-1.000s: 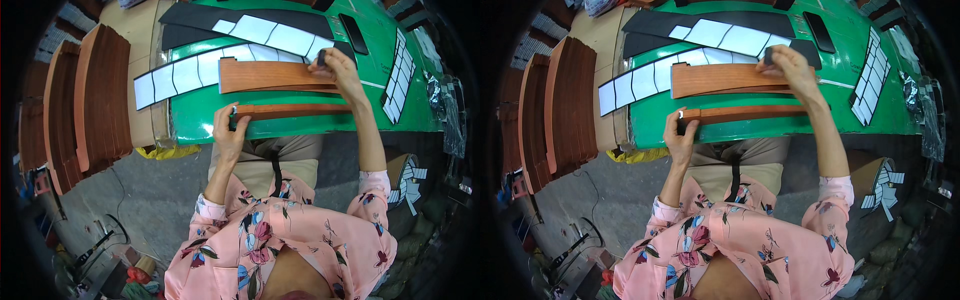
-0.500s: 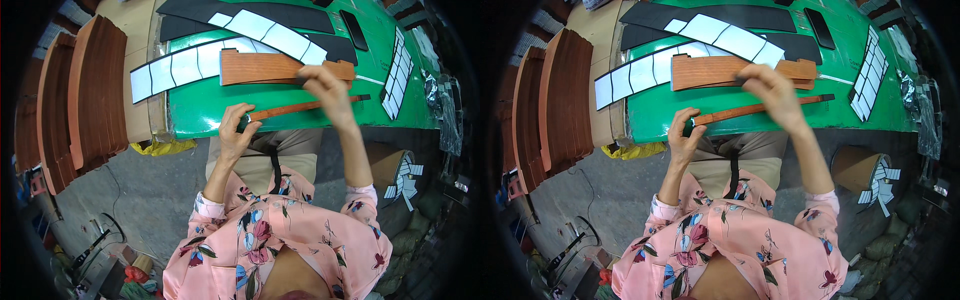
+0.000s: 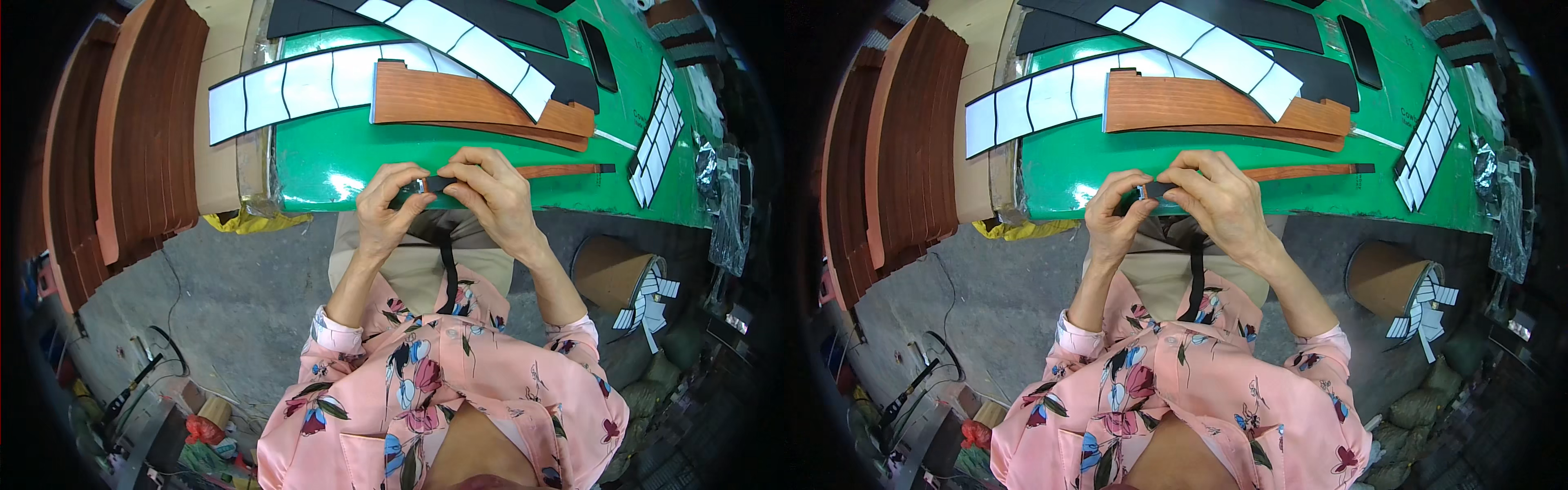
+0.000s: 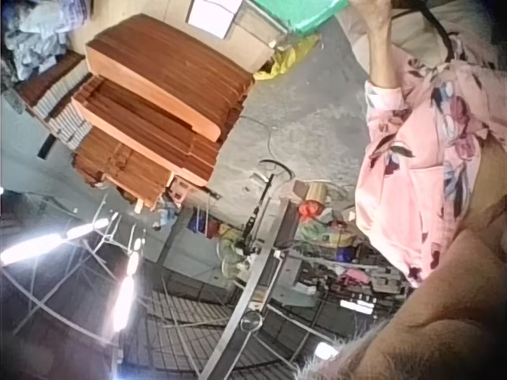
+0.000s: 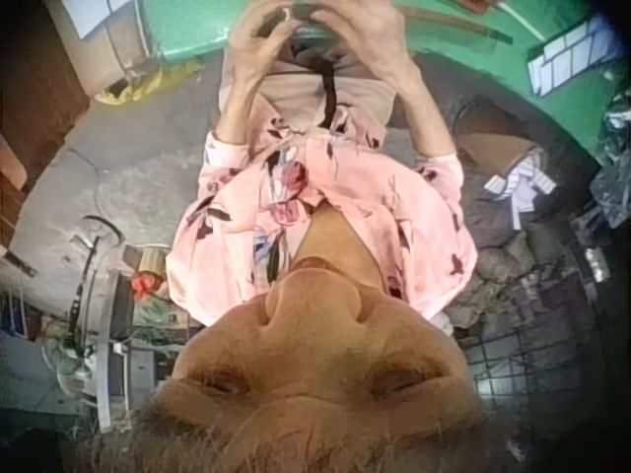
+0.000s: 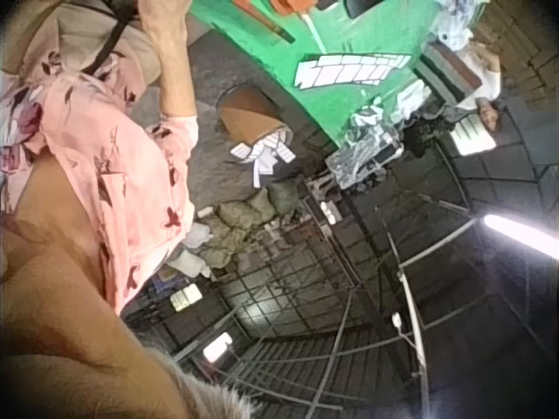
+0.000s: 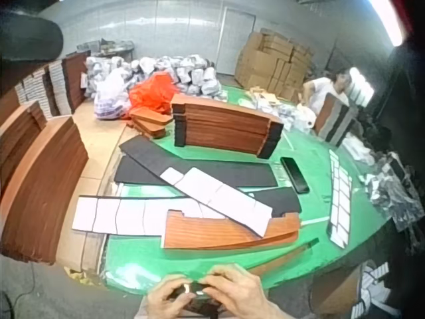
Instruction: The recorder is manually applying black foam or plastic strips to long, brown, wooden or bamboo furniture components.
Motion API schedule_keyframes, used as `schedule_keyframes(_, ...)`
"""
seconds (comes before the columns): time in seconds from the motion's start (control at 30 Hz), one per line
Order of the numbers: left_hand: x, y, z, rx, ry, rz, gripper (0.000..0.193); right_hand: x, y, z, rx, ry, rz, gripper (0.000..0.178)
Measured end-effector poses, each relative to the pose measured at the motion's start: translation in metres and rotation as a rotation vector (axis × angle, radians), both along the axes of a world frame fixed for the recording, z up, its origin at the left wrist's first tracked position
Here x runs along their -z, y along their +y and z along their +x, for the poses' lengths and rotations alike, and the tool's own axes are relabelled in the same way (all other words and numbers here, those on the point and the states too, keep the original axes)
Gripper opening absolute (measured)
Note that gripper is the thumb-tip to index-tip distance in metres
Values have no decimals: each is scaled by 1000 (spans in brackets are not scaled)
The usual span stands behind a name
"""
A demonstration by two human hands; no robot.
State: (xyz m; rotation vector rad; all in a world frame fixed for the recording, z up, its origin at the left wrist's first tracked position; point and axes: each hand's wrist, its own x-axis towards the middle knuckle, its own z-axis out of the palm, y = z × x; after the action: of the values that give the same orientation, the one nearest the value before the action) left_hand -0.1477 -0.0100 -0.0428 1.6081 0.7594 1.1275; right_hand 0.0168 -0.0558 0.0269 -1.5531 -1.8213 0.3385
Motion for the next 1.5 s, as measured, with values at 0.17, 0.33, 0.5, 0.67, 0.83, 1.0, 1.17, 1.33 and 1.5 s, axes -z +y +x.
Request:
schedule_keyframes(0.17,-1,0,1,-10,-9,10,28,1,0,-2,12,-15,12,22)
schedule_keyframes(0.33,-2,0,1,-15,-4,20,28,1,-1,-2,13,-26,7,21)
schedule_keyframes(0.5,-1,0,1,-26,6,44,28,0,-1,-3,7,-37,12,21)
schedule_keyframes(0.67,-1,-1,1,-29,5,48,29,0,-1,-4,4,-46,20,20)
schedule_keyframes(0.83,-3,-1,2,-33,4,58,28,1,-1,-4,18,-36,21,20)
schedule_keyframes(1.0,1,-1,7,-125,33,254,36,8,-3,-2,29,-37,63,20)
schedule_keyframes(1.17,2,1,2,-108,91,476,37,9,-4,4,30,47,85,23)
schedule_keyframes(1.33,-12,3,2,-64,215,580,33,4,-19,28,87,-29,154,24)
schedule_keyframes(1.5,-17,1,11,-105,274,591,30,5,-34,48,176,8,133,21)
